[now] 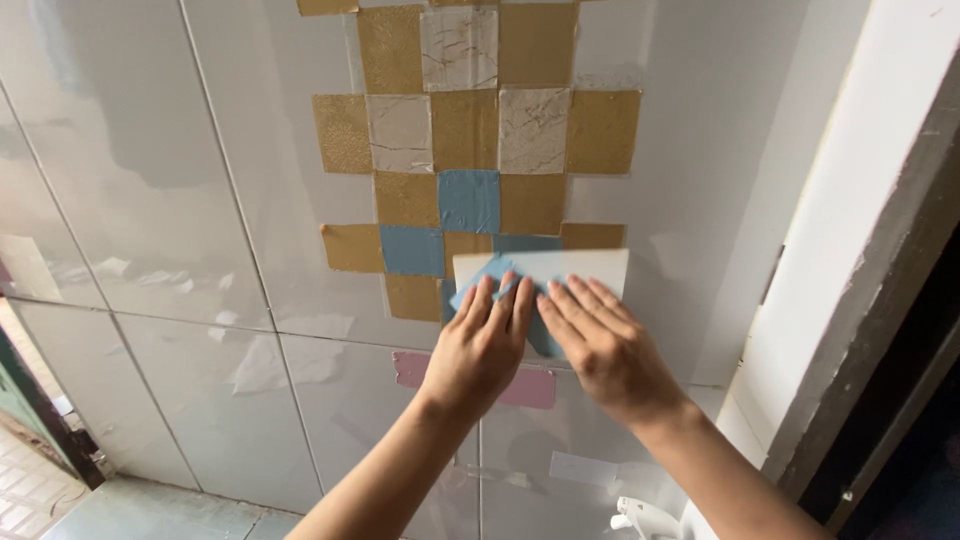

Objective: Applying decorative vinyl decals to a tiled wall using a squeegee and scissors.

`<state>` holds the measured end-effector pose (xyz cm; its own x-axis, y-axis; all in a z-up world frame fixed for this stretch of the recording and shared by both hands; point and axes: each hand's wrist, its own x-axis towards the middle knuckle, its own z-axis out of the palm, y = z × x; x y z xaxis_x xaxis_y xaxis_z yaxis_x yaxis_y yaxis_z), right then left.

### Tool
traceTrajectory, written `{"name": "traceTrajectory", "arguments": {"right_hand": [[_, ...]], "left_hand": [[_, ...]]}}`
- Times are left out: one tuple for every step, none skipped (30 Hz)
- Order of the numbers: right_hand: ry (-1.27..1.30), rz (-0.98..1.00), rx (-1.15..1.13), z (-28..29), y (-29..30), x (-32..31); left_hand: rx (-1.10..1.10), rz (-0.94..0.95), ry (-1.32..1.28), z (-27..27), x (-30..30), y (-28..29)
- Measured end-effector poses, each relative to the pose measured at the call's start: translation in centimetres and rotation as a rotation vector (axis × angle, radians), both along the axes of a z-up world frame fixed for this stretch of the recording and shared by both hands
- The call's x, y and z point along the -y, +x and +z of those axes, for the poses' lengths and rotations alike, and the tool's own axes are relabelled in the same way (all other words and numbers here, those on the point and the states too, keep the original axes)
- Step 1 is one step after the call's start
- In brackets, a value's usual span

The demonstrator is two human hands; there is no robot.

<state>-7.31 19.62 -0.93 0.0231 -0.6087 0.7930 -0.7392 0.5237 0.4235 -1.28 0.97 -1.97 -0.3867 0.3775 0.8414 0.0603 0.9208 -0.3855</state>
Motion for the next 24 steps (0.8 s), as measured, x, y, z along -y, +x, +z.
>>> {"name": "traceTrajectory", "arguments": {"right_hand": [[0.019, 0.007, 0.002, -0.8, -0.4, -0.2], [0.019, 0.007, 0.003, -0.7, 0.3, -0.2], [0.037, -0.004, 0.045, -0.6, 1.0, -0.1], [0.06, -0.013, 0.088, -0.7, 1.6, -0.1], [0.065, -0.011, 0.09, -0.8, 0.4, -0.4], [0.043, 0.024, 0.011, -0.8, -0.9, -0.4], [0.021, 0.059, -0.067, -0.7, -2.2, -0.4], [0.022, 0.058, -0.067, 0.6, -1.3, -0.6], [0.043, 0.06, -0.084, 2.0, -0.4, -0.7], [0.067, 0.062, -0.105, 3.4, 0.4, -0.9], [0.071, 0.06, -0.107, 3.1, 0.1, -1.2], [0.095, 0.086, -0.094, 2.5, 0.0, -1.5], [0.119, 0.112, -0.08, 1.9, -0.1, -1.7], [0.12, 0.11, -0.077, 1.5, -0.9, -1.7], [0.178, 0.154, -0.079, 1.1, -1.7, -1.7], [0.239, 0.203, -0.075, 0.4, -2.3, -1.7], [0.245, 0.206, -0.065, 1.5, -2.4, -1.8], [0.302, 0.227, -0.092, 2.6, -2.7, -1.8], [0.358, 0.248, -0.12, 3.7, -3.0, -1.9], [0.357, 0.248, -0.124, 4.9, -2.9, -1.7], [0.357, 0.253, -0.158, 6.1, -2.9, -1.5], [0.362, 0.259, -0.188, 7.2, -2.8, -1.4], [0.366, 0.26, -0.188, 7.2, -2.6, -1.3], [0.402, 0.237, -0.224, 7.2, -2.4, -1.3]], "left_hand": [[-0.018, 0.029, -0.02, -0.9, -0.1, -0.4], [-0.017, 0.028, -0.02, -1.0, 0.2, -0.1], [0.047, 0.005, -0.025, -1.2, 0.6, 0.1], [0.111, -0.017, -0.026, -1.6, 0.8, 0.4], [0.112, -0.016, -0.02, -0.9, 0.8, 0.5], [0.093, 0.0, -0.062, 0.1, 0.9, 0.5], [0.074, 0.015, -0.103, 1.0, 1.1, 0.6], [0.075, 0.013, -0.102, 1.4, 0.7, 0.6], [0.045, -0.007, -0.063, 1.8, 0.3, 0.6], [0.013, -0.027, -0.021, 2.2, -0.2, 0.5], [0.011, -0.03, -0.017, 1.5, -0.2, 0.2], [-0.008, 0.002, -0.044, 0.7, -0.2, 0.0], [-0.026, 0.033, -0.07, -0.2, -0.1, -0.2], [-0.023, 0.032, -0.069, -0.2, 0.3, 0.0], [0.044, 0.003, -0.076, -0.2, 0.7, 0.3], [0.117, -0.023, -0.079, -0.5, 1.1, 0.7], [0.126, -0.023, -0.072, 0.2, 1.2, 1.2], [0.147, -0.031, -0.077, 1.0, 1.4, 1.5], [0.167, -0.04, -0.083, 1.9, 1.7, 1.9], [0.163, -0.039, -0.084, 2.4, 1.6, 1.8], [0.077, -0.027, -0.077, 3.0, 1.6, 1.7], [-0.006, -0.016, -0.064, 3.3, 1.4, 1.6], [-0.007, -0.016, -0.06, 2.9, 1.4, 1.2], [-0.018, -0.003, -0.053, 2.4, 1.4, 0.7]]}}
